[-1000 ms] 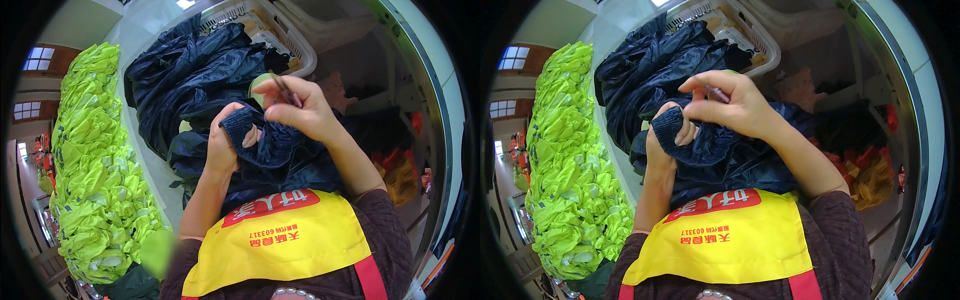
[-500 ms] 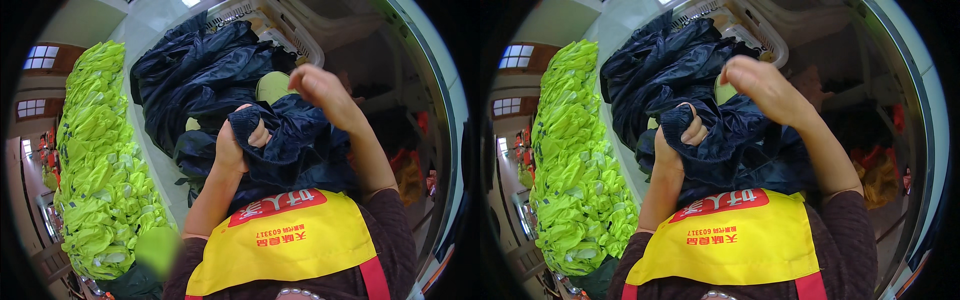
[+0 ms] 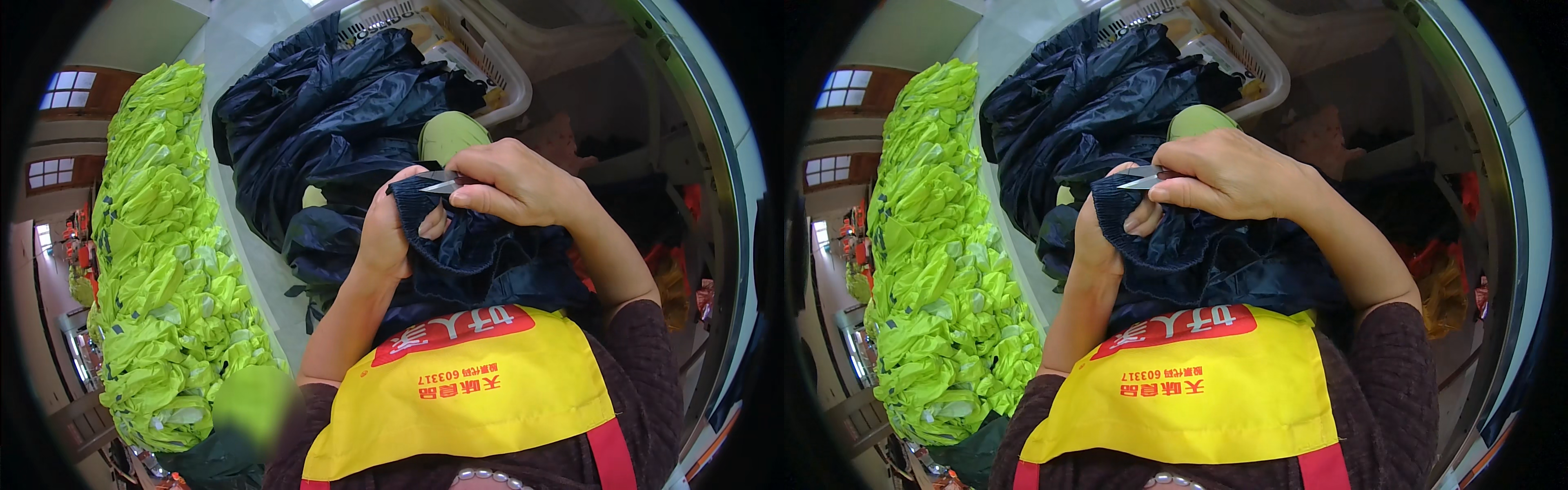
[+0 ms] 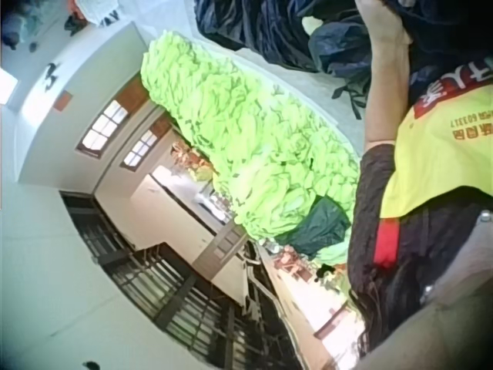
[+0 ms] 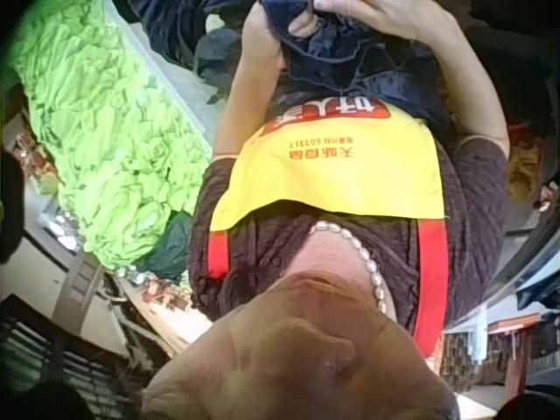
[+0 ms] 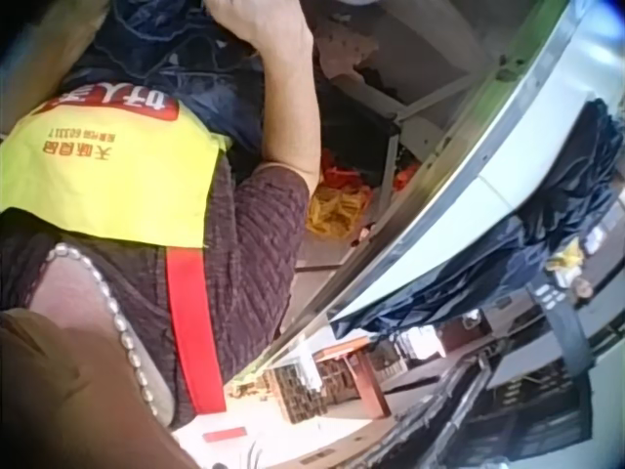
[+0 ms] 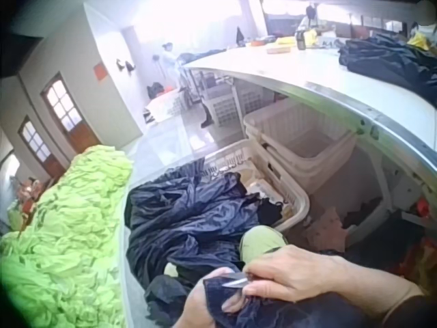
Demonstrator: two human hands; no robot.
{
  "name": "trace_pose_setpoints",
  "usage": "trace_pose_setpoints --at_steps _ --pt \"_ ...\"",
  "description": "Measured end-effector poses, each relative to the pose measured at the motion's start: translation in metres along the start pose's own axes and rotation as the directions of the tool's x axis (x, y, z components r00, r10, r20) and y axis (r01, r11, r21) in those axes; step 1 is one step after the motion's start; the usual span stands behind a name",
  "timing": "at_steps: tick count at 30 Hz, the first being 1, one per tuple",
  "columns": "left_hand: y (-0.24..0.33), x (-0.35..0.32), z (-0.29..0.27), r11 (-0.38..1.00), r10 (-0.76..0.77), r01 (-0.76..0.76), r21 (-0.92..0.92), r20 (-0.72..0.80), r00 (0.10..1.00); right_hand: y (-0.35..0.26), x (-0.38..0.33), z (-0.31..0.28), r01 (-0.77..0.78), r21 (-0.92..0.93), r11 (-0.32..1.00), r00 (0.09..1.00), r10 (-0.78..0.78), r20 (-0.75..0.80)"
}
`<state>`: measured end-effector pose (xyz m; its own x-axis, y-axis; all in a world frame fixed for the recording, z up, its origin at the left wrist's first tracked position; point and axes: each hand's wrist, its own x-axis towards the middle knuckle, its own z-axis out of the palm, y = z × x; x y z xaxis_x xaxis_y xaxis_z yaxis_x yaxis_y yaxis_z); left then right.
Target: The person removes tags from dark blue garments using a small tool. The person repeatedly picks up garments, cuts the tags, and places them back in a pile.
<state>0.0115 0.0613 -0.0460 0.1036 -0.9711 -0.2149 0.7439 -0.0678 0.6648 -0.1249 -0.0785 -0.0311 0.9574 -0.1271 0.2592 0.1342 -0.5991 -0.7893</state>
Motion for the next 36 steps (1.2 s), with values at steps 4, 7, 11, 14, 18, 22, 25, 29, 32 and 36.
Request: trace_pose_setpoints --at_steps 4,7,11,14,18,22,25,29,32,36 --pt "-0.001 0.0 -0.001 1.0 0.002 -0.003 0.031 0.015 1.0 0.0 0.0 0.0 -0.019 -0.004 1.0 1.0 0.019 0.02" --pt "-0.001 0.0 0.001 0.999 -0.024 0.024 0.024 -0.027 0.999 0.001 -0.002 0.0 -0.084 0.056 0.995 0.996 0.083 0.028" --pt "-0.003 0.0 0.001 1.0 -0.015 0.015 0.013 -0.031 0.999 0.001 -0.01 0.002 -0.148 0.164 0.975 0.989 0.15 0.002" --pt "-0.004 0.0 -0.002 0.998 0.024 -0.025 0.06 0.007 1.0 -0.007 -0.012 0.003 -0.136 0.111 0.984 0.991 0.136 0.013" --pt "-0.005 -0.002 0.004 0.992 0.075 -0.07 0.105 -0.052 0.996 -0.018 -0.012 0.003 -0.143 0.067 0.987 0.99 0.143 0.012" --pt "-0.008 -0.002 0.01 0.956 0.132 -0.093 0.28 -0.124 0.983 -0.025 -0.015 0.002 -0.179 0.081 0.981 0.984 0.179 0.008" --pt "-0.008 -0.003 0.013 0.969 0.11 -0.077 0.236 -0.129 0.986 -0.025 -0.018 0.005 -0.177 0.087 0.98 0.984 0.178 -0.001" --pt "-0.01 -0.003 0.013 0.963 0.109 -0.071 0.259 -0.135 0.985 -0.026 -0.017 0.005 -0.192 0.107 0.976 0.981 0.193 0.005" --pt "-0.013 -0.002 0.014 0.946 0.14 -0.091 0.312 -0.137 0.981 -0.028 -0.017 0.005 -0.21 0.132 0.969 0.978 0.211 0.008" --pt "-0.015 -0.001 0.011 0.915 0.159 -0.104 0.389 -0.111 0.981 -0.028 -0.019 0.006 -0.19 0.061 0.98 0.982 0.191 -0.012"
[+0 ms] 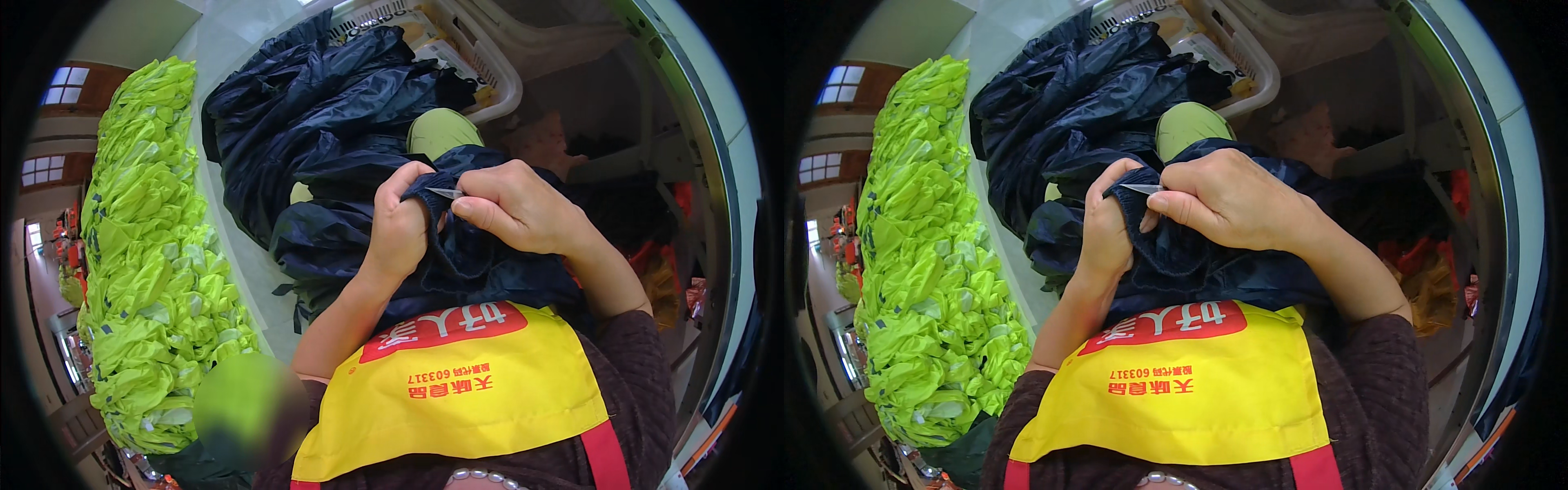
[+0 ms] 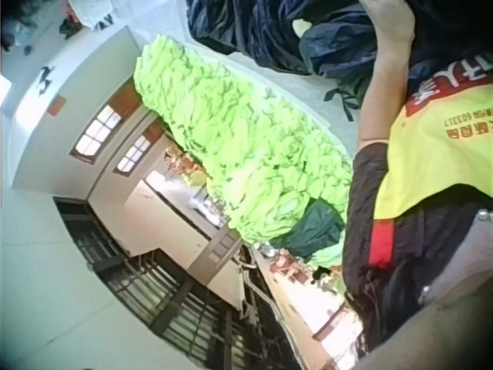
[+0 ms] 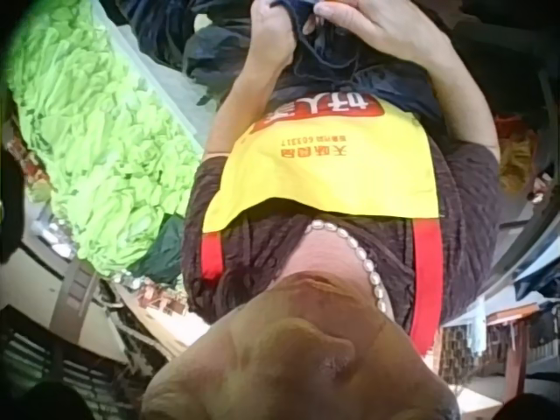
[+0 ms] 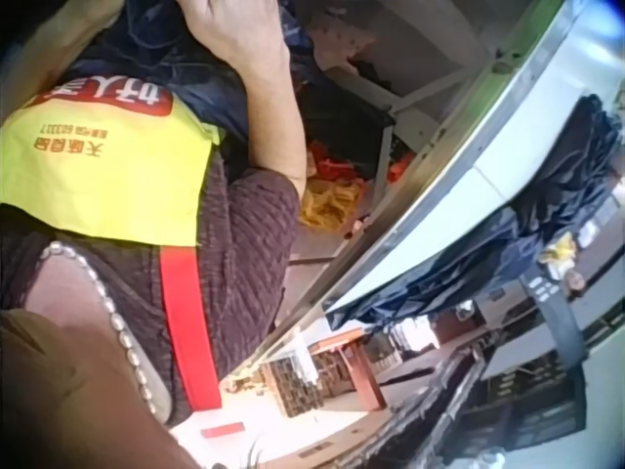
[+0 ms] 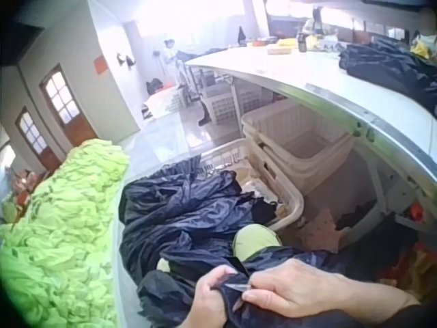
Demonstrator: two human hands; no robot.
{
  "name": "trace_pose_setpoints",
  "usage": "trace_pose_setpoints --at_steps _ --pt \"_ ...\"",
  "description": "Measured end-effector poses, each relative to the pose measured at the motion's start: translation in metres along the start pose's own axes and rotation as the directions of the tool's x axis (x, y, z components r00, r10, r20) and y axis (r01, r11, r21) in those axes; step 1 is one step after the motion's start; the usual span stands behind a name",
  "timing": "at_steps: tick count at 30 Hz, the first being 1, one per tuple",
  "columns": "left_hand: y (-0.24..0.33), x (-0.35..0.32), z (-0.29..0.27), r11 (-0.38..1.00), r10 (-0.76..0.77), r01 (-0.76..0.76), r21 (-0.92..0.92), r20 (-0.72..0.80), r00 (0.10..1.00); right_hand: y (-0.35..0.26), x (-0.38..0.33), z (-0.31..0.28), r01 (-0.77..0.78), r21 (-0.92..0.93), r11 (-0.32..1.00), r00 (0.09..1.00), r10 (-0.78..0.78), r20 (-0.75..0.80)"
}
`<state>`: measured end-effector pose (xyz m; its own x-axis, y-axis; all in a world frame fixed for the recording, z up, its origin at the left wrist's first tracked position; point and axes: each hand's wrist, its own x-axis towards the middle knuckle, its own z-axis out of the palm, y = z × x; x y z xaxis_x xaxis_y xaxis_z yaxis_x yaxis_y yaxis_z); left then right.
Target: The person removes tags from dark blue garments using a small tool. The person repeatedly picks up garments, cuts the tags, and places them back in a pile.
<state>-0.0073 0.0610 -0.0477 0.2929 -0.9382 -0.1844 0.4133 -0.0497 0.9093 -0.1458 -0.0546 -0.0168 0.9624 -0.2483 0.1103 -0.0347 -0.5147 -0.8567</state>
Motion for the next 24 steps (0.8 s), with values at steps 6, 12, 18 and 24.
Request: trace_pose_setpoints --at_steps 6,12,18,24 --pt "0.001 0.0 0.005 1.0 -0.015 0.014 -0.007 -0.042 0.999 0.004 -0.004 0.006 -0.013 0.215 0.977 0.948 0.08 -0.307" --pt "-0.004 0.003 0.004 0.992 0.064 -0.055 0.113 -0.086 0.994 -0.021 -0.002 0.02 0.018 0.193 0.981 0.932 0.053 -0.358" --pt "0.001 0.0 0.008 0.964 0.185 -0.161 0.213 -0.094 0.978 -0.014 -0.006 0.014 0.23 -0.215 0.949 0.886 -0.295 -0.358" --pt "0.006 -0.006 0.009 0.975 0.181 -0.204 -0.09 -0.21 0.961 -0.025 -0.028 0.014 0.043 0.237 0.97 0.726 0.133 -0.675"
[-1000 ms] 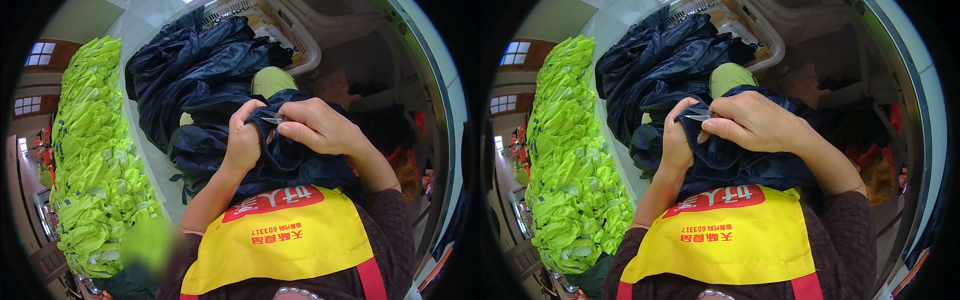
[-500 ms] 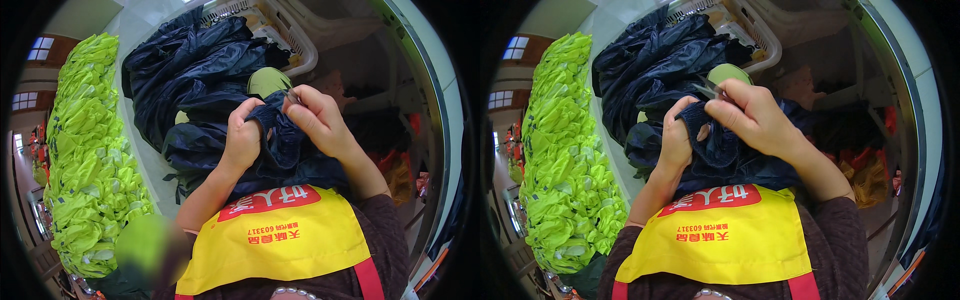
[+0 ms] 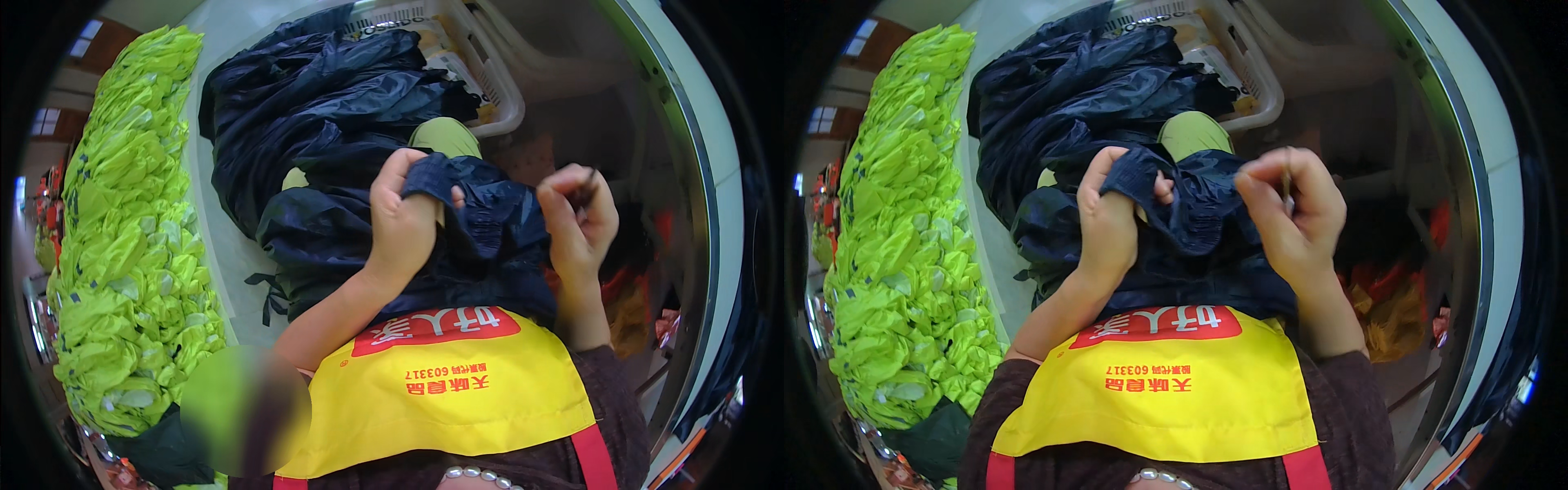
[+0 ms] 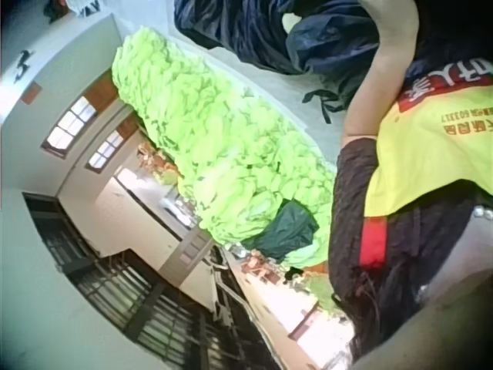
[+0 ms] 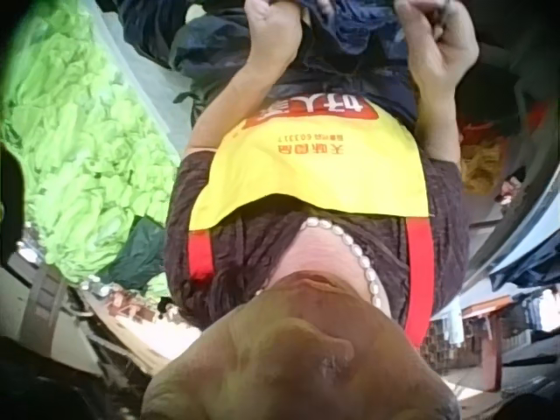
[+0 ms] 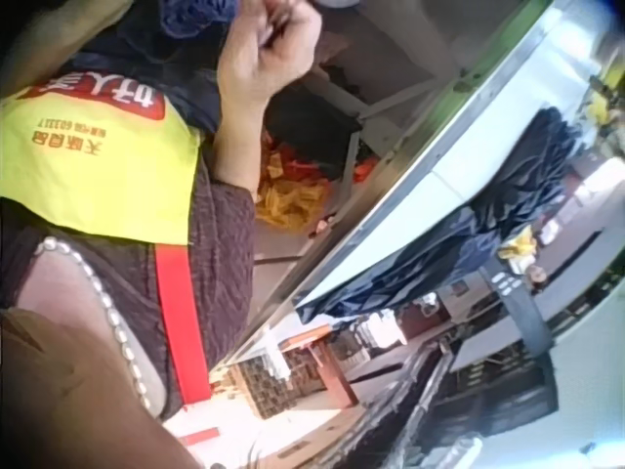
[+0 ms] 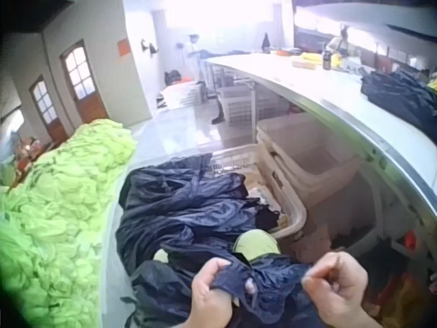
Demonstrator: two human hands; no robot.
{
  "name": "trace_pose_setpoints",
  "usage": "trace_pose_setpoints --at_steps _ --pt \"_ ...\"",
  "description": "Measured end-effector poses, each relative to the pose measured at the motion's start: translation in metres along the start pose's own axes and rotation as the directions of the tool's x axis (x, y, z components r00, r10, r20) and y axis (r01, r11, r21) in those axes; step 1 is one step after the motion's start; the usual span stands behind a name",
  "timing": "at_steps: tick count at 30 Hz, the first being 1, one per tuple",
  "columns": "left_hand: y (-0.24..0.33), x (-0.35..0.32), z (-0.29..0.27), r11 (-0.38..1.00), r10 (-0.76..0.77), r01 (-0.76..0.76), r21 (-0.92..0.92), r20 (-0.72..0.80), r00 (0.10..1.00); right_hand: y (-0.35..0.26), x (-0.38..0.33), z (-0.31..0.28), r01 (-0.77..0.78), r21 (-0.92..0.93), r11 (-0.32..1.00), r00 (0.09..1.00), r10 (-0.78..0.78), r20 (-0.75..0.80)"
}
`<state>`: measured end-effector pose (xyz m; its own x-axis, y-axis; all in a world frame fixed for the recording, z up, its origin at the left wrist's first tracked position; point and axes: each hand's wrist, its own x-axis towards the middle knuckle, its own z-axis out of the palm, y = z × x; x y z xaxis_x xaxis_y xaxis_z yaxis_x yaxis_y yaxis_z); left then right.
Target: The person removes tags from dark blue garments using a small tool. The person repeatedly picks up garments, cuts the tags, and places them back in a pile.
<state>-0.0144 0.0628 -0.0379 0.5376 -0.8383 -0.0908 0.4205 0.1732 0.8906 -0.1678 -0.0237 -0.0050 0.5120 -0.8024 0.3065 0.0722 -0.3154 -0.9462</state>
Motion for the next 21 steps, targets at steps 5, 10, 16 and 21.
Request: trace_pose_setpoints --at_steps 5,10,16,21 --pt "0.01 0.002 0.011 0.968 0.111 -0.147 0.205 0.177 0.978 0.014 -0.009 0.001 0.122 -0.188 0.975 0.955 -0.063 0.29" --pt "0.054 0.033 -0.018 0.617 0.122 -0.502 0.606 0.557 0.822 0.061 0.054 -0.045 -0.34 0.267 0.902 0.926 0.37 -0.072" --pt "-0.005 0.056 -0.145 0.219 -0.199 -0.1 0.971 0.145 0.969 0.16 0.086 -0.067 -0.478 0.117 0.871 0.837 0.492 -0.24" --pt "-0.02 0.043 -0.158 0.304 -0.022 -0.169 0.938 0.184 0.983 0.149 0.053 -0.067 -0.603 0.061 0.795 0.797 0.602 0.037"
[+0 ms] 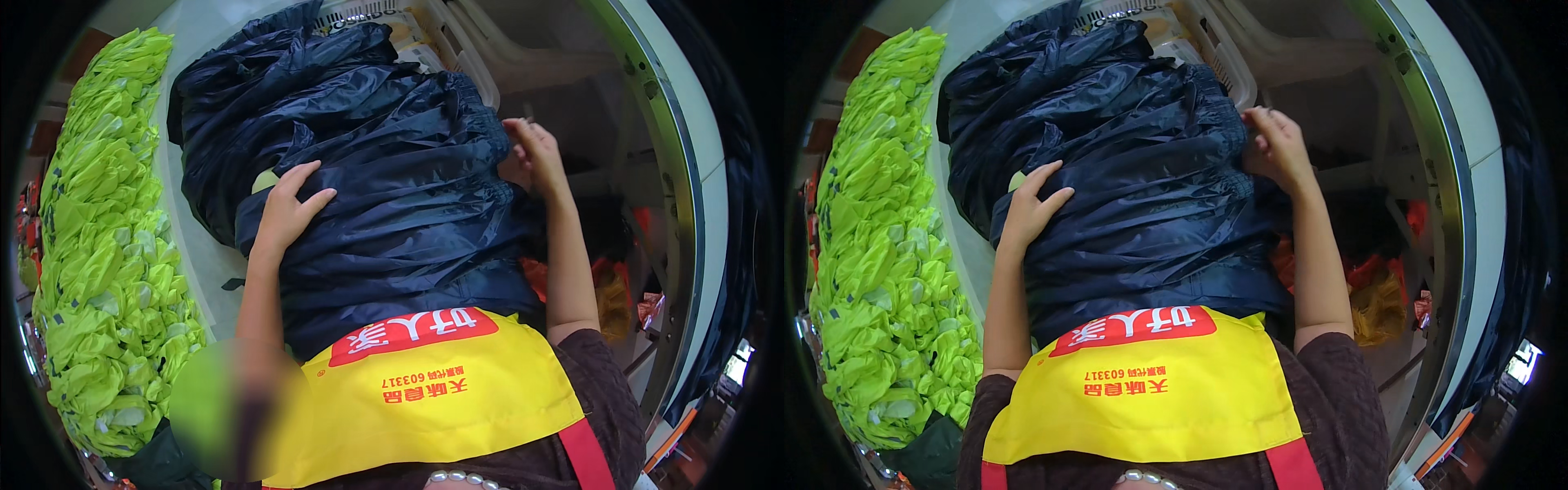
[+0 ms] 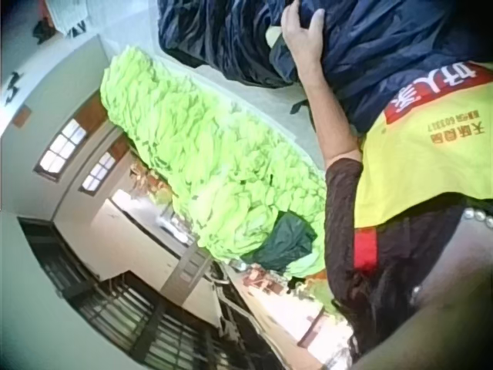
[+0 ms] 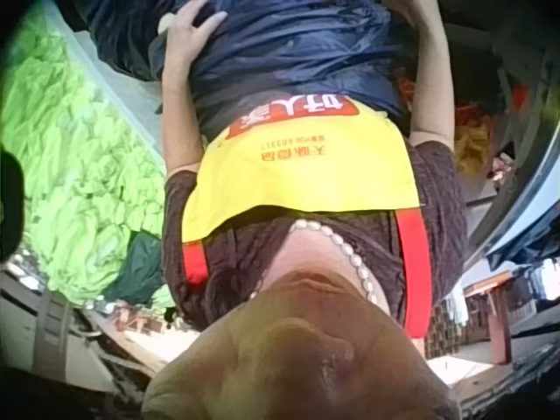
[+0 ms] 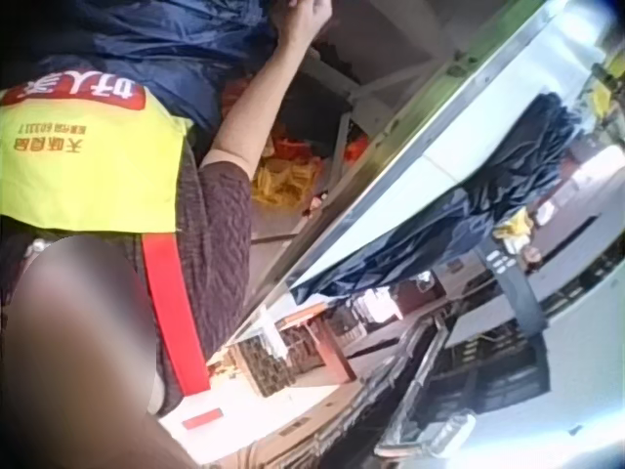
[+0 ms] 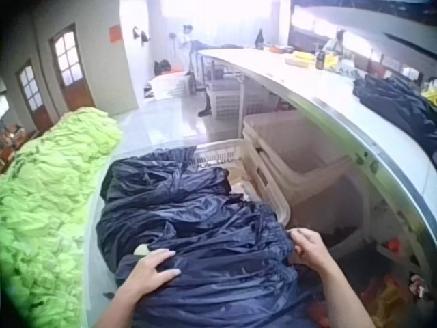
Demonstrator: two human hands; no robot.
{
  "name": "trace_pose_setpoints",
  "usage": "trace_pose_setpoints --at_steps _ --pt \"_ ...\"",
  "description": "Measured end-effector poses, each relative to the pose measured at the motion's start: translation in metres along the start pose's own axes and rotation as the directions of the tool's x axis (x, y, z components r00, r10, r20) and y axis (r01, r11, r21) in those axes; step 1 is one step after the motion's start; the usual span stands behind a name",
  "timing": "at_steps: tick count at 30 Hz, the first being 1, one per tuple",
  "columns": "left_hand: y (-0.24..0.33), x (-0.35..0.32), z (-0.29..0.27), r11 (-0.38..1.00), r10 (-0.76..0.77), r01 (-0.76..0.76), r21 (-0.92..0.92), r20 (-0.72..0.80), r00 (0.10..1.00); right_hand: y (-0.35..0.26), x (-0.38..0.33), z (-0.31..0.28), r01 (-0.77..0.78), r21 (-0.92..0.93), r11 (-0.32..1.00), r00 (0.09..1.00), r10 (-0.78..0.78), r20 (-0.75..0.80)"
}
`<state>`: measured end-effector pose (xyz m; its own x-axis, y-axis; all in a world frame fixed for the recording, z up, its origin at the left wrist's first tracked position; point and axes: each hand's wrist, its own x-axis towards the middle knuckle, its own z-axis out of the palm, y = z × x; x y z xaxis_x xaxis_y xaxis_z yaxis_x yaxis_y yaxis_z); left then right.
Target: The person removes tags from dark blue garments using a small tool. The person repeatedly picks up garments, cuts the tags, and places them back in a pile.
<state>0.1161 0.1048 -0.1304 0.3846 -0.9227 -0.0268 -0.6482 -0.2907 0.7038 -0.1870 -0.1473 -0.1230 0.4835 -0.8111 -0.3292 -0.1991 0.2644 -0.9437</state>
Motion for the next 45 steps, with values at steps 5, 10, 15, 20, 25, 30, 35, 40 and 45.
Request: trace_pose_setpoints --at_steps 5,10,15,20,25,30,35,40,45 --pt "-0.015 0.002 0.001 0.989 0.126 -0.121 0.08 -0.057 0.99 0.005 -0.008 -0.003 -0.107 0.35 0.931 0.956 -0.001 0.293" --pt "-0.006 0.009 -0.007 0.982 -0.043 0.011 -0.187 -0.166 0.985 0.002 -0.009 0.008 0.084 0.191 0.978 0.937 -0.143 0.32" --pt "0.021 0.009 -0.024 0.777 -0.128 0.077 -0.625 -0.038 0.991 -0.017 -0.001 0.01 0.193 0.179 0.965 0.978 -0.205 0.048" --pt "0.047 0.0 -0.02 0.388 -0.23 0.213 -0.897 0.13 0.964 -0.007 0.008 -0.001 0.137 0.131 0.982 0.989 -0.144 0.043" --pt "0.084 -0.001 -0.022 0.47 -0.292 0.46 -0.754 0.359 0.887 0.0 -0.003 -0.015 0.161 0.235 0.958 0.984 -0.176 0.041" --pt "0.088 -0.006 -0.018 0.616 -0.215 0.441 -0.653 0.399 0.891 -0.012 -0.029 -0.008 0.299 0.045 0.953 0.953 -0.296 -0.064" --pt "0.099 -0.023 -0.011 0.703 -0.035 0.367 -0.609 0.486 0.873 -0.019 -0.041 -0.053 0.139 -0.445 0.885 0.987 -0.088 0.134" --pt "0.135 -0.042 0.03 0.915 0.361 0.017 -0.403 0.838 0.408 -0.082 -0.012 -0.042 0.394 -0.613 0.685 0.916 -0.349 0.199" --pt "0.161 -0.023 0.043 0.943 0.28 0.125 -0.307 0.939 0.198 -0.053 0.058 0.069 0.587 -0.586 0.558 0.804 -0.319 0.501"
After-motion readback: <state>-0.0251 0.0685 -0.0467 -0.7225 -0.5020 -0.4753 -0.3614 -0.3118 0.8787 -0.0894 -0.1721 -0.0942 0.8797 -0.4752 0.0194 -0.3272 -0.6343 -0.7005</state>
